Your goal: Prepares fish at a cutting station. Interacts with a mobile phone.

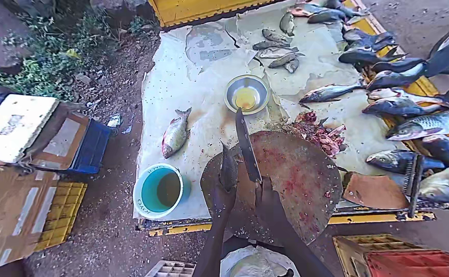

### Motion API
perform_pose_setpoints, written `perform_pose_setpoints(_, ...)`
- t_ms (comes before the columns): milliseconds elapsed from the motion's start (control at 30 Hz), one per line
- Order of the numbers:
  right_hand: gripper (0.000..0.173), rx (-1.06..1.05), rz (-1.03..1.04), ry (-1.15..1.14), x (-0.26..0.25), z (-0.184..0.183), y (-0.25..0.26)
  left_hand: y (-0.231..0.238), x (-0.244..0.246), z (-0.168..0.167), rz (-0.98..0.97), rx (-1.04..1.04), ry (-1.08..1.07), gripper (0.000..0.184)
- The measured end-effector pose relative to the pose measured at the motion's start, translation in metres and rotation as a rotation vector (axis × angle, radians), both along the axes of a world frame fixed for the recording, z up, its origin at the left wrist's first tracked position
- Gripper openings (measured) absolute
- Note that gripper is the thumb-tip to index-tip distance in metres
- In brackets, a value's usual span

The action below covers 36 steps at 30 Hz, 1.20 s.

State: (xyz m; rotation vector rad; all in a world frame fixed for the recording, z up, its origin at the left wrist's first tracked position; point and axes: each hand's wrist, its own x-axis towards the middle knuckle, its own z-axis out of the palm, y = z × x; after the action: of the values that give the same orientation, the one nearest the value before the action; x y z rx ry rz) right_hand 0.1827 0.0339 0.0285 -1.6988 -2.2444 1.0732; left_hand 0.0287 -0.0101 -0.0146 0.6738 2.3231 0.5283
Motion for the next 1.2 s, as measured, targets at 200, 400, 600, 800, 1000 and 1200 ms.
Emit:
perform_pose_setpoints(200,0.041,-0.418,0.195,-0.29,0.031,-0.028,0.031,0.003,-0.018,-0.005,-0.012,0.021,-0.126,0.081)
perform_pose_setpoints(400,0.04,-0.31,-0.077,-0.142,0.032,-0.023,0.019,0.008,-0.009,-0.025,0.059,0.125,-0.136,0.069)
perform_pose_setpoints(600,0.033,-0.673,-0.213,0.203,0.028,-0.032,-0.006,-0.011,0.004,-0.036,0.078,0.266,-0.157,0.069)
perform_pose_setpoints(800,0.047,-0.345,0.125,-0.325,-0.027,-0.029,0.025,0.076,-0.028,-0.066,0.419,0.498,-0.326,0.062)
perform_pose_setpoints(1000,0.037,-0.503,-0.016,-0.037,0.041,-0.044,0.006,0.078,-0.03,-0.069,0.359,0.441,-0.231,0.071)
perform_pose_setpoints(1200,0.043,-0.109,0.033,0.232,0.039,-0.003,0.01,0.077,-0.02,-0.059,0.308,0.431,-0.193,0.066)
